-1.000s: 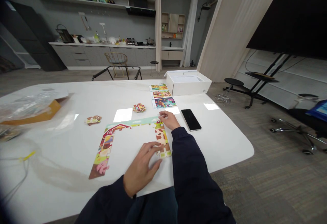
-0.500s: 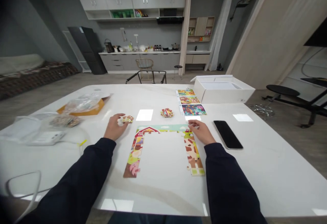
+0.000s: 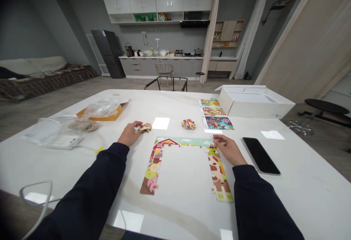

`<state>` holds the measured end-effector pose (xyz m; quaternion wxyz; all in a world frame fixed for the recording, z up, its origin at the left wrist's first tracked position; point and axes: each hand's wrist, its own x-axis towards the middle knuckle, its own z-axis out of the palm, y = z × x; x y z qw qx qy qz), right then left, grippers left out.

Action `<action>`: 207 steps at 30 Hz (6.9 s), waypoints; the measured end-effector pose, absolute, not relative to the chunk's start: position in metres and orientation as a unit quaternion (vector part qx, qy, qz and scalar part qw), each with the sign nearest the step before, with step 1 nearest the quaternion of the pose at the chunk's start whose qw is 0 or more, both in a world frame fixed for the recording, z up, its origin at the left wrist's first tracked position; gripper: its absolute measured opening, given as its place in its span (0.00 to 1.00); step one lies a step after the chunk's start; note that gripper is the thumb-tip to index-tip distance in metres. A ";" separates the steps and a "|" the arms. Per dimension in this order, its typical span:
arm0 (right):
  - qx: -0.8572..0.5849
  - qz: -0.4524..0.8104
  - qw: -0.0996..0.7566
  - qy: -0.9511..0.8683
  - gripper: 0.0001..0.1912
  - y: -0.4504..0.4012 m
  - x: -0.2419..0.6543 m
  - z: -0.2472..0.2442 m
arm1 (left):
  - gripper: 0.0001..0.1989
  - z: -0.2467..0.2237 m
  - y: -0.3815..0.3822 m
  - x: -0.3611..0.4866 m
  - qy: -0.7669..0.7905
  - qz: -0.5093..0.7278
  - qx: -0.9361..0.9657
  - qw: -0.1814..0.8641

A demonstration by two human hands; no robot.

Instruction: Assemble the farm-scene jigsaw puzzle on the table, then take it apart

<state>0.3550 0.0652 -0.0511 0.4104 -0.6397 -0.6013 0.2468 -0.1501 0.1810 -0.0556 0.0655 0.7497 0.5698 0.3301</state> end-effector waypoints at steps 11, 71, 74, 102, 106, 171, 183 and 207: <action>-0.637 0.250 0.413 -0.601 0.22 0.066 0.355 -0.052 | 0.17 -0.042 0.175 -0.145 0.564 0.306 0.763 0.082; -0.645 0.022 0.322 -0.693 0.19 0.063 0.324 -0.064 | 0.22 -0.019 -0.069 0.085 0.280 0.238 0.914 0.171; -0.645 0.022 0.322 -0.693 0.19 0.063 0.324 -0.064 | 0.22 -0.020 -0.072 0.087 0.285 0.245 0.909 0.179; -0.640 0.041 0.397 -0.657 0.27 0.070 0.334 -0.072 | 0.07 -0.031 0.164 -0.121 0.581 0.348 0.735 0.026; -0.640 0.048 0.411 -0.648 0.26 0.069 0.331 -0.069 | 0.07 0.007 0.105 -0.075 0.458 0.400 0.793 0.032; -0.639 0.087 0.414 -0.642 0.16 0.065 0.328 -0.062 | 0.20 -0.020 -0.064 0.038 0.360 0.287 0.862 0.212; -0.636 0.092 0.411 -0.646 0.15 0.066 0.329 -0.062 | 0.22 -0.016 -0.068 0.037 0.344 0.280 0.882 0.163; -0.631 0.089 0.422 -0.645 0.14 0.067 0.329 -0.064 | 0.18 -0.018 -0.069 0.034 0.311 0.277 0.895 0.160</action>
